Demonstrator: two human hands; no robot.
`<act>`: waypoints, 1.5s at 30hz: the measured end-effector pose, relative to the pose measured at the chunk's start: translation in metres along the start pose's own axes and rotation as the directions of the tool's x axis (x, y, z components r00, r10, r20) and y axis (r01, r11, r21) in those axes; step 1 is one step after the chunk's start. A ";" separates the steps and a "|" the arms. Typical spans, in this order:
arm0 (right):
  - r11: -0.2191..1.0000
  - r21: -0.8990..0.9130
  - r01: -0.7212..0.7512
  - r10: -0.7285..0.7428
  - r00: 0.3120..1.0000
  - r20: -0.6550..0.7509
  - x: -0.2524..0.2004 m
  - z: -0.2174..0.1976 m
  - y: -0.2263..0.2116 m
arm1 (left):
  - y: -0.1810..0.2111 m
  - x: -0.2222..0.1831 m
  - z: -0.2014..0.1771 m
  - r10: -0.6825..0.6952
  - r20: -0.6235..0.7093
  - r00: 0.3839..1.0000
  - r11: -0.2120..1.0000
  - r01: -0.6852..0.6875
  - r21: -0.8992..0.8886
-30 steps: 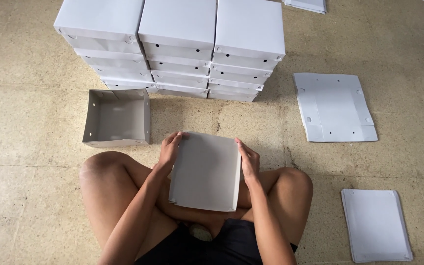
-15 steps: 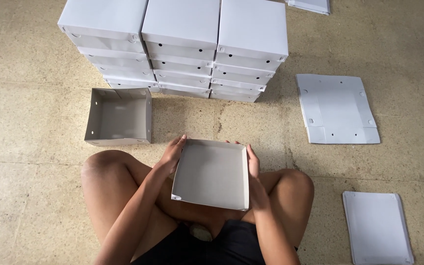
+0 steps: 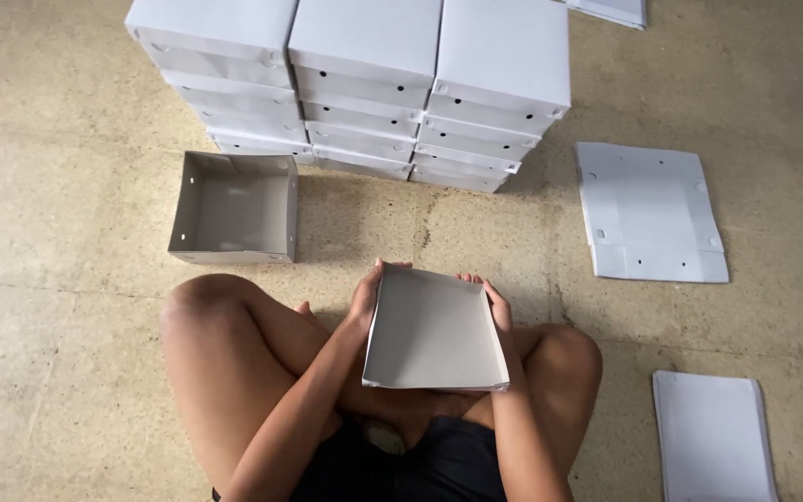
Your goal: A person sitting on the floor manually assembles a white cardboard box by folding its sides and tucking in the flaps.
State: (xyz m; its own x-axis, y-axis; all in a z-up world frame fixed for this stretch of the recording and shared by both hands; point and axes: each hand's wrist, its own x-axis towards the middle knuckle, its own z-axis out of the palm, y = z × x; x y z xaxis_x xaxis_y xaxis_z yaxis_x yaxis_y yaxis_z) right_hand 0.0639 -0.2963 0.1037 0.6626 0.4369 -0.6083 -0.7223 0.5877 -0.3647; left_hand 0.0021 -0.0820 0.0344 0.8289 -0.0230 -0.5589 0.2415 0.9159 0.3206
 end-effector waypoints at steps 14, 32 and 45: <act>1.000 0.003 0.021 -0.021 0.999 -0.030 -0.014 0.003 0.001 | -0.003 0.008 -0.013 0.023 -0.096 0.995 0.979 -0.042 -0.200; 0.999 0.027 0.037 -0.033 0.991 -0.126 -0.012 0.013 0.001 | -0.014 0.050 -0.061 -0.024 -0.158 0.987 0.964 -0.019 -0.265; 0.963 -0.262 0.063 -0.130 0.960 -0.246 0.061 -0.083 -0.007 | -0.011 0.046 -0.065 0.038 -0.068 0.997 0.975 -0.052 -0.217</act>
State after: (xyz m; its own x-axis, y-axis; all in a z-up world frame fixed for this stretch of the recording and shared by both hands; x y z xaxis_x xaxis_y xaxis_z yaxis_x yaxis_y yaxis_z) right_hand 0.0929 -0.3307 0.0105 0.6818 0.1752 -0.7102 -0.7054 0.4148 -0.5748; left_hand 0.0048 -0.0672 -0.0449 0.8014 0.0388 -0.5969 0.0832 0.9810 0.1755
